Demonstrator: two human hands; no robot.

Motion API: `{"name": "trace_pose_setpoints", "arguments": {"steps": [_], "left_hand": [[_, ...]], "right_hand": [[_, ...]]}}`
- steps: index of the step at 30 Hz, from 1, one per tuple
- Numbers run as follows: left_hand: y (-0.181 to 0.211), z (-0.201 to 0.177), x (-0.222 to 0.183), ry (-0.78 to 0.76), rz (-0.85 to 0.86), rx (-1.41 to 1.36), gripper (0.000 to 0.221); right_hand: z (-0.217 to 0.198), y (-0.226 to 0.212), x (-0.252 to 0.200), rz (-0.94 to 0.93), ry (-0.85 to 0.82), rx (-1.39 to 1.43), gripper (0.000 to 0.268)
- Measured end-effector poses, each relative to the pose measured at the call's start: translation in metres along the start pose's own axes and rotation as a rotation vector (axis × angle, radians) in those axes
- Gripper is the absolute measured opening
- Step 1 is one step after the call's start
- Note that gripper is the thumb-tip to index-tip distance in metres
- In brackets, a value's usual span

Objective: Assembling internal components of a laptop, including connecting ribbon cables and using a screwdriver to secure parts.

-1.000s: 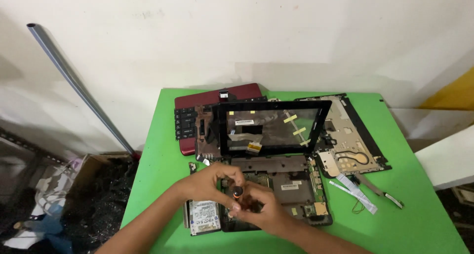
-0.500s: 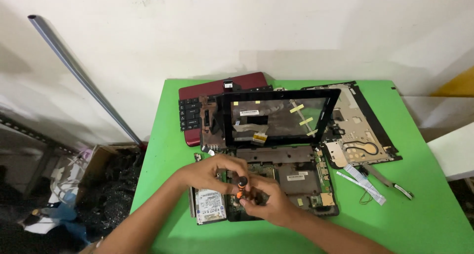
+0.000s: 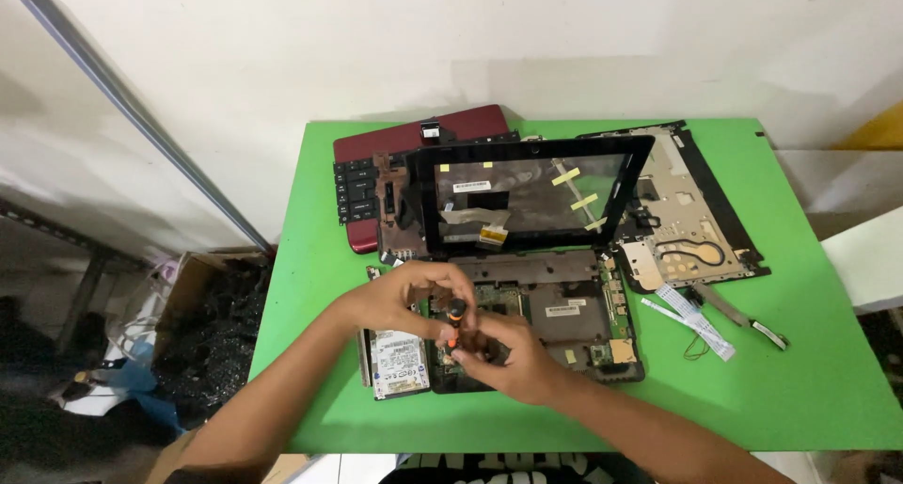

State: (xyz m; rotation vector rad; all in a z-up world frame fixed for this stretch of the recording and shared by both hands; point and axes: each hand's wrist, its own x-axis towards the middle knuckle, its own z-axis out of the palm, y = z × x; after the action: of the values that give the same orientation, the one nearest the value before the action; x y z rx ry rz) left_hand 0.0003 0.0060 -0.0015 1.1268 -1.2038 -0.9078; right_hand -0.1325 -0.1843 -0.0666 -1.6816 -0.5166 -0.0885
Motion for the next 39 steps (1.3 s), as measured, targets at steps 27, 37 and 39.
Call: {"name": "trace_pose_setpoints", "arguments": {"steps": [27,37,39], "left_hand": [[-0.012,0.0,0.009,0.424,-0.017,0.375,0.011],[-0.015,0.009,0.009,0.363,-0.046,0.443,0.013],[-0.019,0.007,0.008,0.4,-0.052,0.468,0.014]], "right_hand": [[-0.008,0.009,0.005,-0.058,0.476,0.268,0.021],[-0.018,-0.001,0.009,-0.064,0.604,0.251,0.019],[-0.017,-0.002,0.008,-0.061,0.613,0.23,0.019]]}}
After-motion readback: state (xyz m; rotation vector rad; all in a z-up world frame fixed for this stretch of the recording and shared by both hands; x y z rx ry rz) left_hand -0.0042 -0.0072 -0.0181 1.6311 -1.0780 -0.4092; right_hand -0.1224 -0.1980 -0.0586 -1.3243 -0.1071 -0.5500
